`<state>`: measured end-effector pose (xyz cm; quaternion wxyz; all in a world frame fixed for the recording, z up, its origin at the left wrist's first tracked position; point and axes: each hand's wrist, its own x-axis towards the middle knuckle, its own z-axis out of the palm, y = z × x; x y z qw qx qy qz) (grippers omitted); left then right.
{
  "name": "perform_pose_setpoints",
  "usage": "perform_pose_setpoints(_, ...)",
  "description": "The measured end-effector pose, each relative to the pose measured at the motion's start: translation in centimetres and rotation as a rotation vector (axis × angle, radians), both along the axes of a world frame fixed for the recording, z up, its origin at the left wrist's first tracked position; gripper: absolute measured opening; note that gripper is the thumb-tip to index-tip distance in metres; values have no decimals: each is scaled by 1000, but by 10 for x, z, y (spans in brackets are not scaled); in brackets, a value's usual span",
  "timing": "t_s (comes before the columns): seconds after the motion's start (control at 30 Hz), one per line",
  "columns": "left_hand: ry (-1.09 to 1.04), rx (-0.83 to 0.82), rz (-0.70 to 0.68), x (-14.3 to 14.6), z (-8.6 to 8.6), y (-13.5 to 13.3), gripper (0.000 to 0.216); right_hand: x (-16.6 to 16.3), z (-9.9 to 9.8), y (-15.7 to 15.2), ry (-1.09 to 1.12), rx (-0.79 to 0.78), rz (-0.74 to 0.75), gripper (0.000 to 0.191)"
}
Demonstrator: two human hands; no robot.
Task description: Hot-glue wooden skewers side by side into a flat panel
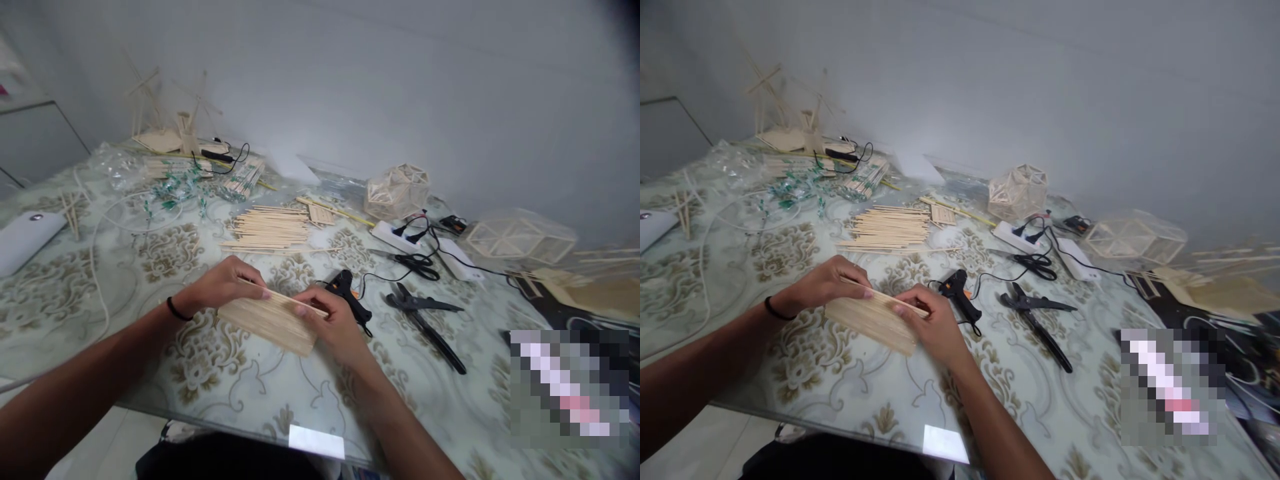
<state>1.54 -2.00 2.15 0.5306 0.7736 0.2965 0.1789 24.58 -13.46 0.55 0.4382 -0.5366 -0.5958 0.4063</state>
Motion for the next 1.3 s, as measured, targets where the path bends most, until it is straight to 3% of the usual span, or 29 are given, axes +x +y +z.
perform_pose_setpoints(0.4, 42, 32, -76, 6, -11, -6, 34, -7, -6, 0, -112, 28, -17, 19)
perform_pose_setpoints(0.67, 102, 16, -211, 6, -8, 0, 31, -6, -10, -2, -93, 28, -15, 19)
perform_pose_setpoints(0.97, 100, 25, -261, 4, -7, 1, 28, -7, -10, -1, -103, 13, -4, 20)
perform_pose_setpoints(1.3, 63, 35, -164, 1, -7, 1, 31, -7, -8, -1, -188, 128, 112, 22)
